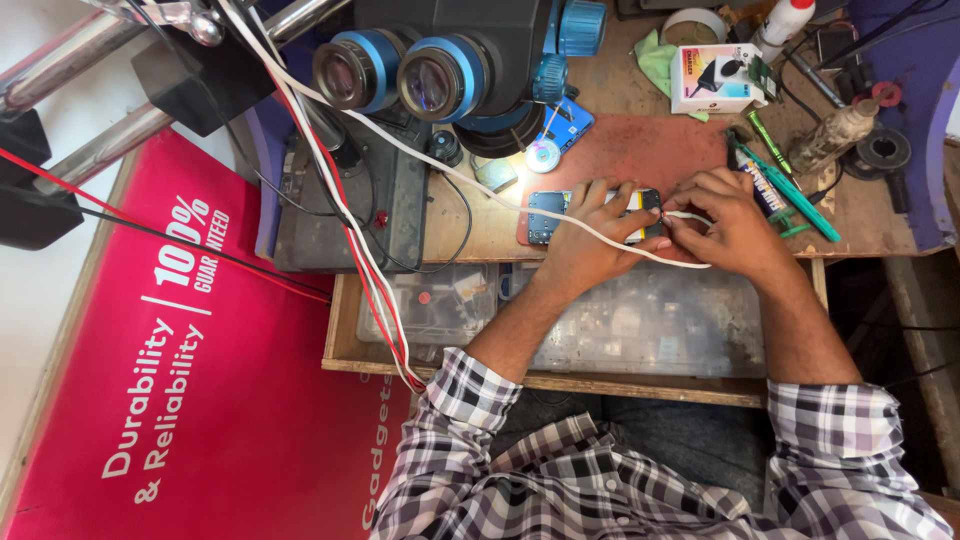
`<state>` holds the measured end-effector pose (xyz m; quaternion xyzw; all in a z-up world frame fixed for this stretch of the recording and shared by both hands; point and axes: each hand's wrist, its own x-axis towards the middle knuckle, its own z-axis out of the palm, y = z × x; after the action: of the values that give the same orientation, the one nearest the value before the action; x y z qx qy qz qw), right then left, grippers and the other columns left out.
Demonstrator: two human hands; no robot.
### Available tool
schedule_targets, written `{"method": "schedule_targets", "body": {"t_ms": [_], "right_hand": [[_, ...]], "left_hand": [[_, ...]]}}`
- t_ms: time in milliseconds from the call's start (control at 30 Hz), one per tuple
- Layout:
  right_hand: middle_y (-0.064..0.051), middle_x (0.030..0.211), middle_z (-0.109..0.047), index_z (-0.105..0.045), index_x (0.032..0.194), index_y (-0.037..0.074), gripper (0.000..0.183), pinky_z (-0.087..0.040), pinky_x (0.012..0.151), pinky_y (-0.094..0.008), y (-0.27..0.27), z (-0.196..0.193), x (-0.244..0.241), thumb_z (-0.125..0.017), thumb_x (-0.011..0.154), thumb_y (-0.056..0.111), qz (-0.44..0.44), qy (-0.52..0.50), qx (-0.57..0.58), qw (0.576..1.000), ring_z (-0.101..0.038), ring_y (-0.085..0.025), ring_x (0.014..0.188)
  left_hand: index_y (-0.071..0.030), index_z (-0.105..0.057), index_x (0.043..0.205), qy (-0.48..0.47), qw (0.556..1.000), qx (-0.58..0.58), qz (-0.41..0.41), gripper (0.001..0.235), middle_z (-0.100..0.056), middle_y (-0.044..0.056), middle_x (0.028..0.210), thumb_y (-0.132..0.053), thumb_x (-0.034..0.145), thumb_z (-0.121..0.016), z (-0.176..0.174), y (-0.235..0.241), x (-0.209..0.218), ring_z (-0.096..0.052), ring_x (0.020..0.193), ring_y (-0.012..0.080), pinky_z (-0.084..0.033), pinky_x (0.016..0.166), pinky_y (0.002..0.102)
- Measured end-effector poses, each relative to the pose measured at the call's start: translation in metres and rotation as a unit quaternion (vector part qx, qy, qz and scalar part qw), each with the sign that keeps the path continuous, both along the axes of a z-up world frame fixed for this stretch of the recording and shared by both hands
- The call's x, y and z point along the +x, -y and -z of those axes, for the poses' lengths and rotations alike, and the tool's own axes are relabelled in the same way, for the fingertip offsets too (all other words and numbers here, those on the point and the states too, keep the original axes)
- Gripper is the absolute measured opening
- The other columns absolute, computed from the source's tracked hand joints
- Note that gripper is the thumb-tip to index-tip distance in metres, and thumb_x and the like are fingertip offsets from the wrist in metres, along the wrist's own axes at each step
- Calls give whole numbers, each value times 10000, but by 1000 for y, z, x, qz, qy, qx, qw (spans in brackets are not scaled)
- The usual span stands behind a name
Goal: The person solders a small electronic component, cleans it with a brush, and then installs it into the chassis of a phone by hand and with a tool.
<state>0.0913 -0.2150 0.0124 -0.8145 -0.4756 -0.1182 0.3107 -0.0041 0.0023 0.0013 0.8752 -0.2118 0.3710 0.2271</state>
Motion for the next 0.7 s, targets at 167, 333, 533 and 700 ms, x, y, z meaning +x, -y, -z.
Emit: {"method": "schedule_targets", "body": {"t_ms": [167,333,533,700], "right_hand": [[-17,1054,-672,-724,1023,98,228,-333,987,-402,-1,0,0,-752,802,145,-1,2,5,1000,-552,-227,1075],[-14,1038,-670,-724,1023,100,229,-333,982,-399,-1,0,-1,-755,801,145,3,1,5,1000,-551,-223,1060],[-12,1029,-667,-724,1020,102,229,-335,979,-398,-2,-1,0,-756,798,149,6,2,-1,1000,-550,-223,1055],[-18,1048,-672,-720,1012,102,219,-343,971,-400,-1,-1,-2,-752,800,150,3,4,0,1000,-557,-230,1073]], "left_hand": [[-144,-778,1062,8,1000,6,-5,391,-667,116,1253,-483,870,-755,0,0,0,-572,1175,326,-445,1015,486],[-144,-773,1056,10,1000,1,-4,385,-676,111,1255,-480,868,-755,0,0,0,-577,1179,326,-447,1020,485],[-143,-775,1060,11,1000,5,-9,392,-668,126,1258,-482,863,-762,1,1,0,-575,1172,329,-448,1013,485],[-149,-775,1058,1,1000,2,-7,376,-668,111,1244,-473,866,-766,2,1,0,-573,1144,326,-453,1012,485]]}}
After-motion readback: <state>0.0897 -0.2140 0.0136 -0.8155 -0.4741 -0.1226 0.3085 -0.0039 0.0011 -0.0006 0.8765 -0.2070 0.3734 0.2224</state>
